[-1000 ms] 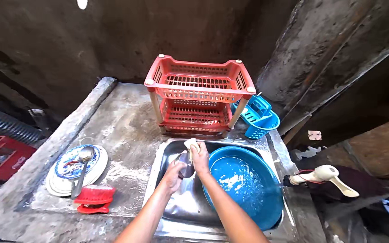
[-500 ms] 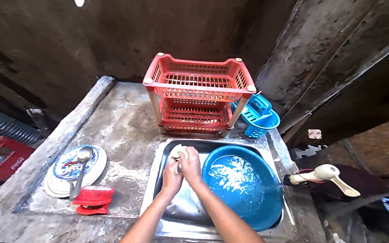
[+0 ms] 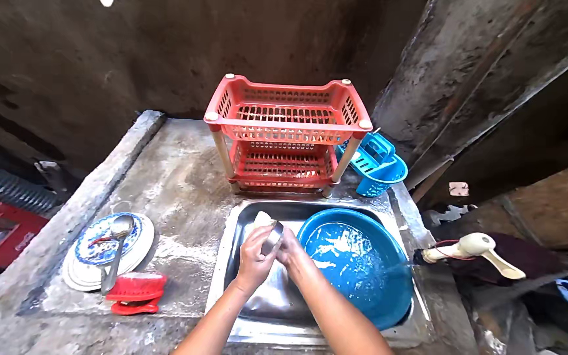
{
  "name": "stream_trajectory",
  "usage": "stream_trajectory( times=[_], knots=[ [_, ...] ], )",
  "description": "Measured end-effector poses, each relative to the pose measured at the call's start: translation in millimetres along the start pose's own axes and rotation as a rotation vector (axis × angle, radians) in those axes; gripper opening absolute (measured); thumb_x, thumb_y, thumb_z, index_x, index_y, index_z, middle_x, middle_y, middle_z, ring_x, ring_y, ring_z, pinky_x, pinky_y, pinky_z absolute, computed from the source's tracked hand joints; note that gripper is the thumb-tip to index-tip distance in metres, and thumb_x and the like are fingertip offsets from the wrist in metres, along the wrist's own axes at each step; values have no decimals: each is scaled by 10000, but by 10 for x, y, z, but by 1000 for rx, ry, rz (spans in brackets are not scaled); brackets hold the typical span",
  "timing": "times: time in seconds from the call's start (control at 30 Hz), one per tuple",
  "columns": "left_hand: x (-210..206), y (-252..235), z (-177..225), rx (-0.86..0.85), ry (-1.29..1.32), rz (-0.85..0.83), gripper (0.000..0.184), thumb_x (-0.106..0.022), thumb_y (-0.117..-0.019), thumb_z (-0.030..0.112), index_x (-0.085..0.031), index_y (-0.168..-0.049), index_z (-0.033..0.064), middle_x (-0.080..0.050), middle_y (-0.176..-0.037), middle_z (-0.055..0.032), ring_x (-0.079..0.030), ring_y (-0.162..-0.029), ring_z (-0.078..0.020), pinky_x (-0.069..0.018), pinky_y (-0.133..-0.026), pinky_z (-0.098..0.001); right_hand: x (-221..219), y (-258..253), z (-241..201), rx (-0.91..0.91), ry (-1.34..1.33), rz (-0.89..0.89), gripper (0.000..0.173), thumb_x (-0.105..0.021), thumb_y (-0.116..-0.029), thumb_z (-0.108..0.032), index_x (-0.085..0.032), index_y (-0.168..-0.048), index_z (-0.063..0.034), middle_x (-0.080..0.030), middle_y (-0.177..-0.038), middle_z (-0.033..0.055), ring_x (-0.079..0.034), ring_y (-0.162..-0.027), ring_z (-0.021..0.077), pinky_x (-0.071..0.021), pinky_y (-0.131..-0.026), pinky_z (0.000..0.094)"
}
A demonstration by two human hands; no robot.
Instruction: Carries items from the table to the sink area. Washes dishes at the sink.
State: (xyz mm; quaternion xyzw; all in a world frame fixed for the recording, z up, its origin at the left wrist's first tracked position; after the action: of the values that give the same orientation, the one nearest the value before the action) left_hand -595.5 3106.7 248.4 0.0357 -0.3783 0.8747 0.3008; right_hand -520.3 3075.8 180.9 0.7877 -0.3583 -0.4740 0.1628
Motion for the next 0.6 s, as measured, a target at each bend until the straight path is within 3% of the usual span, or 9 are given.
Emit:
stream_trajectory(
  times=[0.07, 0.13, 0.23, 0.3, 0.33, 0.43, 0.53, 0.57, 0.6],
  knots=[
    [-35, -38, 15, -52, -44, -9, 233, -685, -867, 97, -748, -966, -104, -737, -1090, -232, -706, -1078, -294, -528, -1007, -383, -6, 93, 266, -80, -34, -21, 347, -234, -1119, -221, -519, -963, -99, -572, -716, 21, -589, -627, 108, -519, -581, 279],
    [-85, -98, -81, -16, -95, -46, 249, -677, -890, 105, -746, -1017, -97, -718, -1135, -245, -687, -1098, -347, -524, -1009, -444, 130, 8, 461, -41, 141, -4, 272, -331, -1106, -163, -571, -1003, -87, -615, -747, 19, -609, -646, 93, -524, -591, 274],
    [-103, -181, -386, 300, -118, -182, 352, -640, -962, 130, -647, -1199, -130, -664, -1216, -271, -647, -1160, -339, -495, -1046, -451, 455, -245, 454, 164, 790, 2, 292, -524, -1057, -124, -576, -1301, 26, -662, -1107, 187, -651, -971, 239, -537, -877, 418],
    [-138, -191, -632, 562, -79, -273, 381, -653, -978, 151, -599, -1262, -95, -664, -1178, -247, -651, -1104, -281, -503, -1004, -425, 544, -232, 440, 163, 1160, -91, 568, -636, -996, -136, -438, -1499, 39, -540, -1421, 289, -553, -1305, 391, -435, -1113, 536],
    [-162, -189, -756, 649, -47, -287, 381, -676, -965, 143, -596, -1262, -82, -666, -1146, -235, -658, -1059, -263, -517, -971, -418, 553, -154, 340, 196, 1234, -130, 626, -648, -985, -137, -398, -1529, 47, -479, -1491, 295, -493, -1378, 401, -388, -1163, 537],
    [-223, -63, -1045, 830, 54, -354, 331, -690, -965, 145, -629, -1202, -78, -673, -1083, -217, -656, -986, -244, -528, -928, -421, 1060, 88, -365, 529, 1028, 136, 322, -568, -1025, -93, -634, -1285, 84, -668, -1267, 245, -656, -1171, 301, -529, -1004, 452],
    [-315, 17, -1185, 952, 45, -489, 359, -581, -1054, 257, -650, -1155, -80, -658, -1089, -223, -623, -976, -259, -493, -926, -451, 2096, 362, -1023, 714, 711, 615, 383, -433, -1086, -115, -554, -1343, 142, -587, -1369, 307, -577, -1288, 349, -432, -1109, 463],
    [-353, 27, -1222, 985, 13, -523, 395, -553, -1068, 294, -650, -1132, -84, -647, -1078, -231, -609, -962, -271, -483, -915, -466, 2367, 358, -1031, 697, 477, 697, 391, -412, -1101, -132, -533, -1362, 132, -589, -1365, 269, -579, -1248, 294, -439, -1069, 415],
    [-397, 38, -1268, 1020, -16, -555, 433, -534, -1075, 327, -645, -1119, -89, -638, -1076, -245, -603, -958, -289, -478, -909, -486, 2476, 282, -949, 635, 240, 698, 365, -386, -1108, -158, -540, -1330, 87, -616, -1252, 185, -582, -1084, 207, -462, -919, 355]
  ],
)
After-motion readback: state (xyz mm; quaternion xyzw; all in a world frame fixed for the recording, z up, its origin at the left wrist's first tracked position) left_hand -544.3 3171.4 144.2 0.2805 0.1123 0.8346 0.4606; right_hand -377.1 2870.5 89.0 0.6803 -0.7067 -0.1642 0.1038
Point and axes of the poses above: each hand's wrist, its own y-axis away from the middle knuckle, its own x-axis out of the back of the hand, z = x × y, the point moved 8 cm from there along -y, towards the middle knuckle
